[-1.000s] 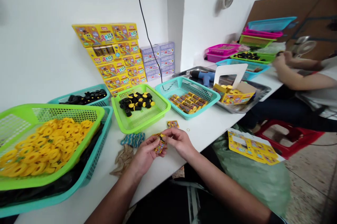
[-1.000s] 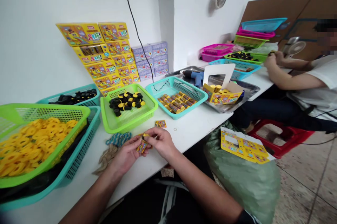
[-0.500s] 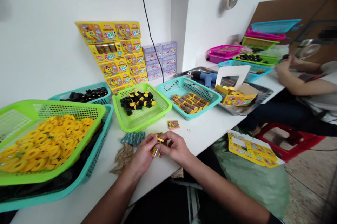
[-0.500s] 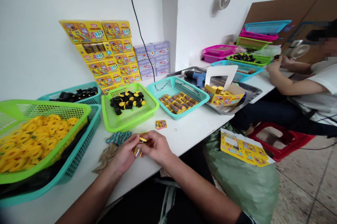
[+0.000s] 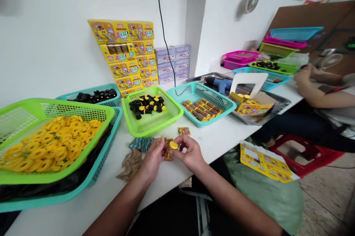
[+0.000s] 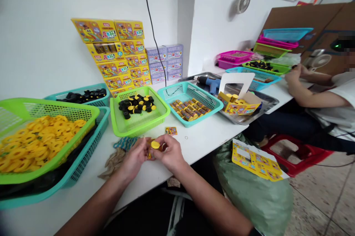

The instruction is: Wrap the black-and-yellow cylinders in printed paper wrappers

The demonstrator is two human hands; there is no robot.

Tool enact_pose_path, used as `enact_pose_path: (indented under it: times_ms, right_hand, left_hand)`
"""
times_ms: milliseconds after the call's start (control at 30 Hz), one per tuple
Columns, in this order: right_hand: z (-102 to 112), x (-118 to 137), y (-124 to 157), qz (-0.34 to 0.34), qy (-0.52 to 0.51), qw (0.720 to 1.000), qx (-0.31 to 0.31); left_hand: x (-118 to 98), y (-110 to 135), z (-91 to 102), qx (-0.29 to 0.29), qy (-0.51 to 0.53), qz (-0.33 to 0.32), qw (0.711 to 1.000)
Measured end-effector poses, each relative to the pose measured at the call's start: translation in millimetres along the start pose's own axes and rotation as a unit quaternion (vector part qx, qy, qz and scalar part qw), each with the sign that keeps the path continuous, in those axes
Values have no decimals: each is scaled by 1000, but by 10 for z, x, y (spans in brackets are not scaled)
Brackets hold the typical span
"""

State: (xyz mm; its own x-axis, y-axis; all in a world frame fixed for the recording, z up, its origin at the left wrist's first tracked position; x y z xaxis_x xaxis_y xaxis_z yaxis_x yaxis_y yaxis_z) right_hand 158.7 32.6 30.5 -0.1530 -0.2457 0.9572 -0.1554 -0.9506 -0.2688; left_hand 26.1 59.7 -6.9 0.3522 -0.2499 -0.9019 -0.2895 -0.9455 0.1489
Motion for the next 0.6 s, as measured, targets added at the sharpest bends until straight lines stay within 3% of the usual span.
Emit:
enact_pose_path:
  times_ms: [67,133,200,267,367,467,600]
  right_hand:
    - [70,164,24,112,86,989,-37]
    - [49,320,105,228,154,961,-39]
    - [-22,421,213,318,192,928,-22]
    - [-111,463,301,367,212,906,11]
    - [-181,444,327,356,210,910,40]
    - [-120,356,249,282,201,938,-3]
    - [-105,265,195,258,228,939,-18]
  left_hand:
    - [-52,-1,79,-49,-35,-30,998]
    - [-25,-4,106,-56,-49,-12,997]
    - [77,-10,53,-6,-35,52,998]
    - [161,-9,-10,46,4,108,993]
    - [162,-37,-16,55,95,120,987]
    - [104,-62,-2,57,159,104,980]
    - [59,-68,-2,64,185,95,976]
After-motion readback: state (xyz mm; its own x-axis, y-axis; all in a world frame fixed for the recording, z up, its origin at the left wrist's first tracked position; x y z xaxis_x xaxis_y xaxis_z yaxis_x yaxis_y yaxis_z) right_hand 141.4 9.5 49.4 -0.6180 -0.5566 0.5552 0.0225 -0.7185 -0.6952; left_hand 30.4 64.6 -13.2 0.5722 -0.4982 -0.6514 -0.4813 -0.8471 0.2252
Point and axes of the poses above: each hand's wrist, its own y-axis away from the middle knuckle, its own z-axis out of the back of the hand, x = y × z, the point moved 7 cm from there along -y, towards the middle knuckle, and after that the axes turned 5 degrees about -z, right-handed, at the moved point
